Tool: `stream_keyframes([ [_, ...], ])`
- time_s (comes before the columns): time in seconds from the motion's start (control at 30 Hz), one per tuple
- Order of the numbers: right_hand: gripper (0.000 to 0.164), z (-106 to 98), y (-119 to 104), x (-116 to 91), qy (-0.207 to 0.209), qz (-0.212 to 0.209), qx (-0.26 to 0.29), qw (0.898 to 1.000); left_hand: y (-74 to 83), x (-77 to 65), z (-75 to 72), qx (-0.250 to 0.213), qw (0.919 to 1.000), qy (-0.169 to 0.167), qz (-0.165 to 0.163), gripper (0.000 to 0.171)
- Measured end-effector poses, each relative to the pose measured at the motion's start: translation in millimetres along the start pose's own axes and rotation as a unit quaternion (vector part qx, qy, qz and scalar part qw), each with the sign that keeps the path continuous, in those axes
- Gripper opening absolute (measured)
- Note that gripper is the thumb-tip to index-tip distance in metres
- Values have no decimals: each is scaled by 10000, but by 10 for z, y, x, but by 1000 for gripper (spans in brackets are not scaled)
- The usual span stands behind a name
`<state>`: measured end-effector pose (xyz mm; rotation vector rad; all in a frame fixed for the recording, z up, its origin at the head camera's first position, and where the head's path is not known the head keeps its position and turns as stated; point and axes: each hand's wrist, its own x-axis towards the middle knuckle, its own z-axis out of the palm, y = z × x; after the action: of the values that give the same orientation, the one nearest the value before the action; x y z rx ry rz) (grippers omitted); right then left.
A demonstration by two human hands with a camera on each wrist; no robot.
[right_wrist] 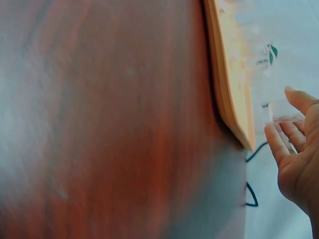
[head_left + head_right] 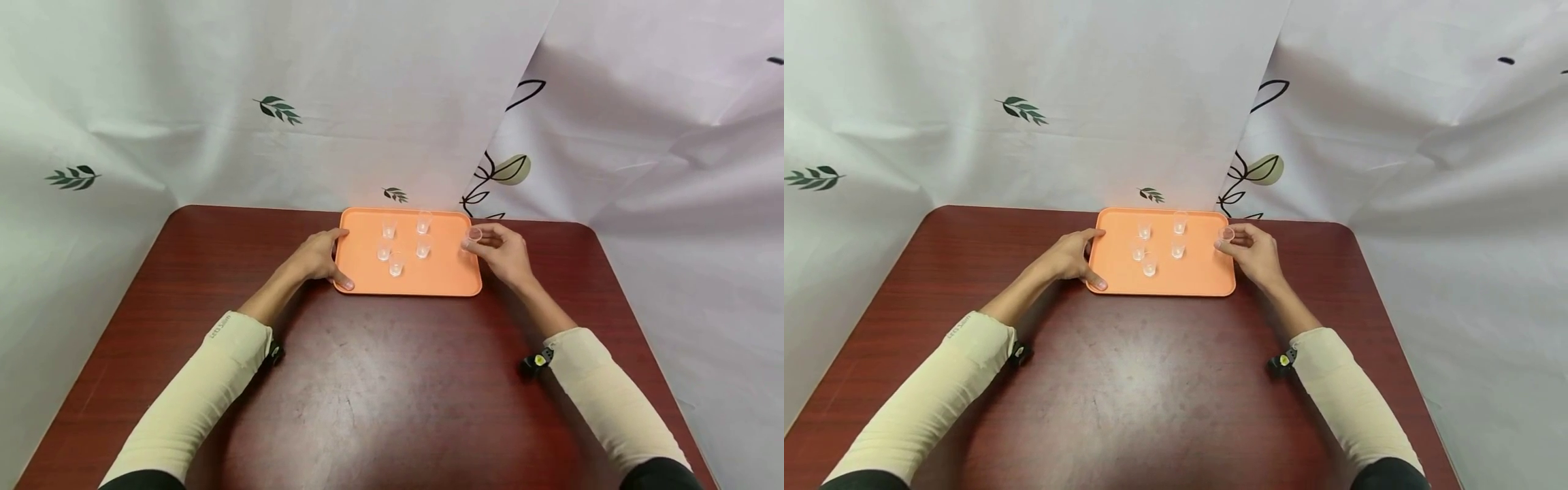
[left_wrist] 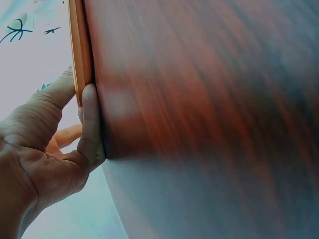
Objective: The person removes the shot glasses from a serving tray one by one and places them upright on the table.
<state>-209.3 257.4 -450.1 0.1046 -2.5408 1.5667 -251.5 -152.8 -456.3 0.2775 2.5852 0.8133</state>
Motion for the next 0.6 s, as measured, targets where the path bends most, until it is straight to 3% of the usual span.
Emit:
stream_keyframes([
  [0.2, 38, -153, 18, 105, 170, -139, 67, 9997, -179, 167, 41, -83, 10000, -8, 26, 151],
  [0.37, 41, -250, 76, 189, 310, -101, 92, 9994, -130, 98, -2, -145, 9999, -61, 45, 148],
  [0.6, 44, -340, 137, 282, 355, 311, 384, 9981, -29, 30, -27, -125, 9998, -165, -11, 143],
])
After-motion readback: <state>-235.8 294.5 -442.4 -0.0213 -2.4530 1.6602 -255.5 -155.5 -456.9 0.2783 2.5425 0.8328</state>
